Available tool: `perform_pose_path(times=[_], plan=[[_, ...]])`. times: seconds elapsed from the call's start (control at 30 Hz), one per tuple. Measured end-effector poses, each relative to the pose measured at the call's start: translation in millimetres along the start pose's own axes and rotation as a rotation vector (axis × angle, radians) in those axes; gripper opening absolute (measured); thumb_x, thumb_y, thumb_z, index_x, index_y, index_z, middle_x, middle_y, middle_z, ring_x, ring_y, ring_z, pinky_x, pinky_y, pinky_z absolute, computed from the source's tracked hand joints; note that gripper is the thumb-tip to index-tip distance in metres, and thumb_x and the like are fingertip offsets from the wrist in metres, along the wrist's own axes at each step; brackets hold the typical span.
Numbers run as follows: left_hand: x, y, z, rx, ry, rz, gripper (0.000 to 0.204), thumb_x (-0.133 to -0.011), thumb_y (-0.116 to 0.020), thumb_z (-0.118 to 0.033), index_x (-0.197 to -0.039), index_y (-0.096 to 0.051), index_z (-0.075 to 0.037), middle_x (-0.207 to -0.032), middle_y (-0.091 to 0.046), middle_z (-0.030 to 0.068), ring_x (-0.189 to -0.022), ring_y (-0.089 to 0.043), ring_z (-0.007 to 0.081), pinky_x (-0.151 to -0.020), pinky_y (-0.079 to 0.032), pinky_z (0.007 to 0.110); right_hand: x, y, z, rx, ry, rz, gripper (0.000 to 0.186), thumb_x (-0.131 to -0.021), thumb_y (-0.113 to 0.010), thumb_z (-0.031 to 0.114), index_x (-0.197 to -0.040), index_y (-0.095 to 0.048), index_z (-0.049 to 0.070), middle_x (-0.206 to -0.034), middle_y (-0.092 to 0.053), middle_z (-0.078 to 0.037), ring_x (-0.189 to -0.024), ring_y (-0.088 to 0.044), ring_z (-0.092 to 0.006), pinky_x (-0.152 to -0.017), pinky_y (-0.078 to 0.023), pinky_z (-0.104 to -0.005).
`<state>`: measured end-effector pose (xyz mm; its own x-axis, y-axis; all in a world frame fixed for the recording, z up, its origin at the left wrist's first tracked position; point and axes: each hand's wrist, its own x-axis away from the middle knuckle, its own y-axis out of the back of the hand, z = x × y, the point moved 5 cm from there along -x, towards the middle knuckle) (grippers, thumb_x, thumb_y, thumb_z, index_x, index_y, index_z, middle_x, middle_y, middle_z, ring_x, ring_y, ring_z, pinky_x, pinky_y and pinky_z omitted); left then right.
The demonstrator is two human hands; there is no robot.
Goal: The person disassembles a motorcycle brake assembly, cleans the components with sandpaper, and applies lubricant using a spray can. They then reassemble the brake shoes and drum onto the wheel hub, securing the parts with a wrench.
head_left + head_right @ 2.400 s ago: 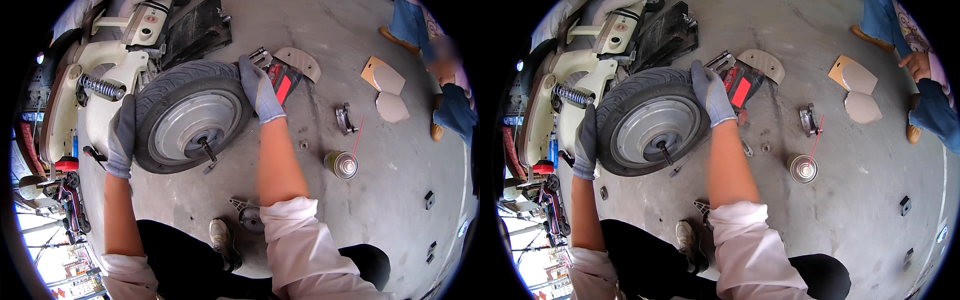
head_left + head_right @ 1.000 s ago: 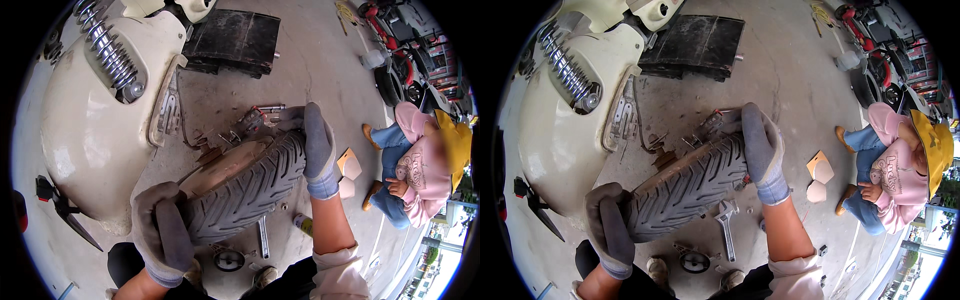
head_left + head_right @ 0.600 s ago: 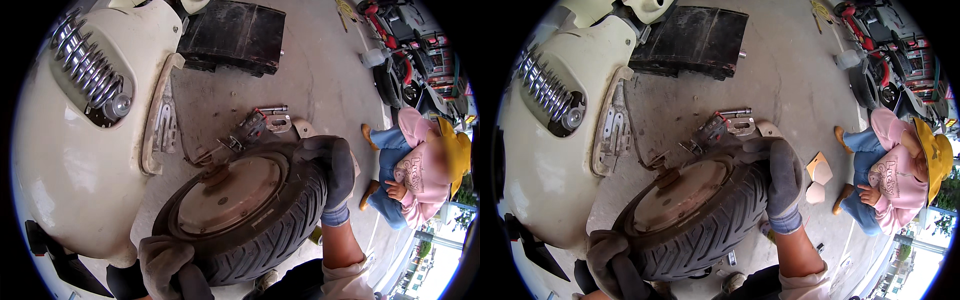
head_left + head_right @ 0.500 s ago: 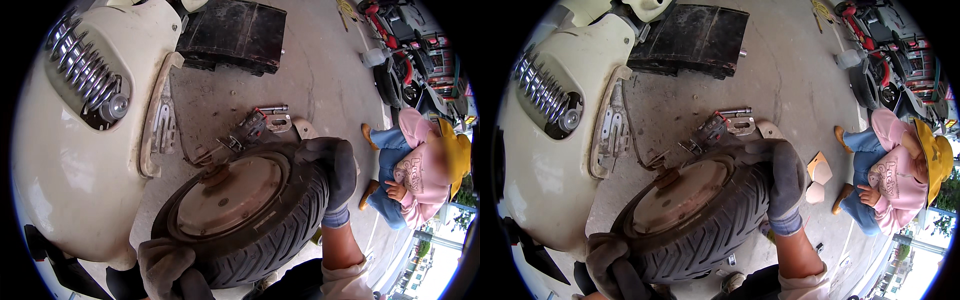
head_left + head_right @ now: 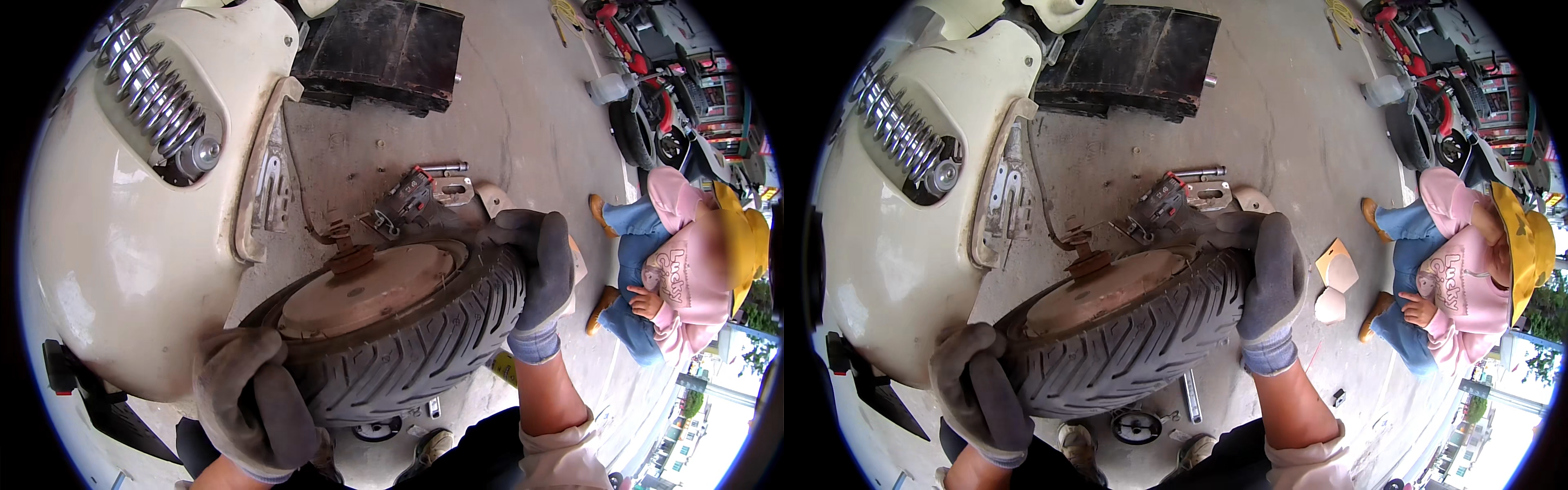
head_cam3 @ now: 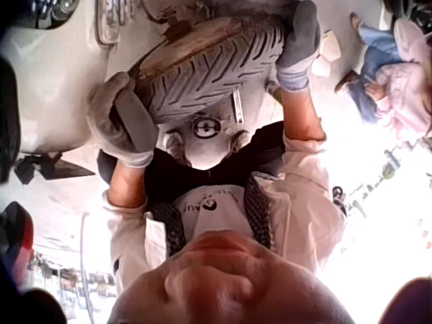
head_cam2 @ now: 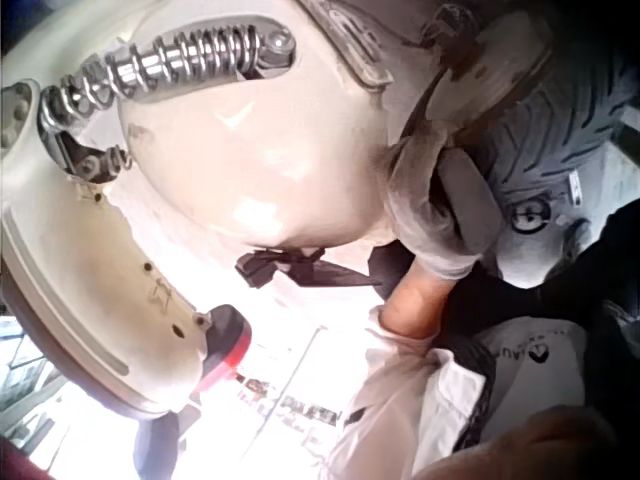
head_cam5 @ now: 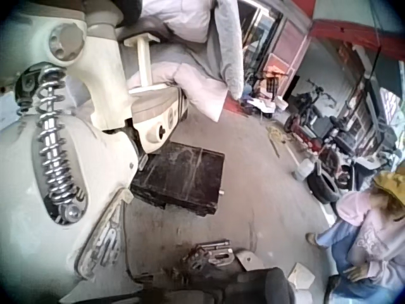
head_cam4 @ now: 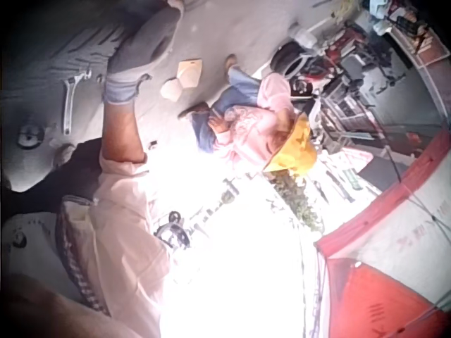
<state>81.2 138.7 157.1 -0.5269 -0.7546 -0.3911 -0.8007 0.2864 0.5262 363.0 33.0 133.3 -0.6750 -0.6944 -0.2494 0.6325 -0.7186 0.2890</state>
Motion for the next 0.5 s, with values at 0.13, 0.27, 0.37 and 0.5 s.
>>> perform_pose_path(times=[0.13,0.27,0.37,0.5], plan=[[-5,5,1,0.066,-0.024,-0.070,0.029,-0.096,-0.040,0.007,-0.120,-0.054,0.004,-0.095,-0.057,0.0115,-0.079,-0.051,0.0175,-0.075,-0.046,0.031,32,8,-8,-0.106,-0.157,-0.089,0.039,-0.112,-0.037,0.024,-0.106,-0.062,-0.006,-0.100,-0.070,-0.016,-0.087,-0.071,-0.0214,-0.078,-0.056,-0.0320],[-4,0,-2,0.052,-0.035,-0.062,0.028,-0.098,-0.040,0.005,-0.122,-0.055,0.006,-0.097,-0.060,0.0116,-0.080,-0.054,0.0171,-0.078,-0.047,0.030,67,20,-10,-0.008,-0.205,-0.160,0.040,-0.112,-0.038,0.029,-0.109,-0.064,-0.002,-0.094,-0.072,-0.010,-0.088,-0.066,-0.0151,-0.084,-0.052,-0.0305],[-6,-5,-4,0.159,0.112,-0.115,0.024,-0.099,-0.043,0.002,-0.118,-0.059,0.006,-0.102,-0.061,0.0133,-0.082,-0.059,0.0170,-0.080,-0.049,0.030,87,30,-4,-0.109,-0.366,-0.210,0.037,-0.110,-0.039,0.027,-0.111,-0.064,0.000,-0.099,-0.068,-0.008,-0.092,-0.061,-0.0122,-0.087,-0.047,-0.0275],[-12,-15,-11,-0.078,-0.114,-0.020,0.021,-0.101,-0.047,-0.002,-0.110,-0.063,0.006,-0.105,-0.064,0.0125,-0.084,-0.063,0.0165,-0.081,-0.050,0.029,91,40,-9,0.009,-0.378,-0.115,0.032,-0.107,-0.042,0.021,-0.111,-0.064,-0.002,-0.098,-0.068,-0.008,-0.091,-0.061,-0.0128,-0.084,-0.048,-0.0276]])
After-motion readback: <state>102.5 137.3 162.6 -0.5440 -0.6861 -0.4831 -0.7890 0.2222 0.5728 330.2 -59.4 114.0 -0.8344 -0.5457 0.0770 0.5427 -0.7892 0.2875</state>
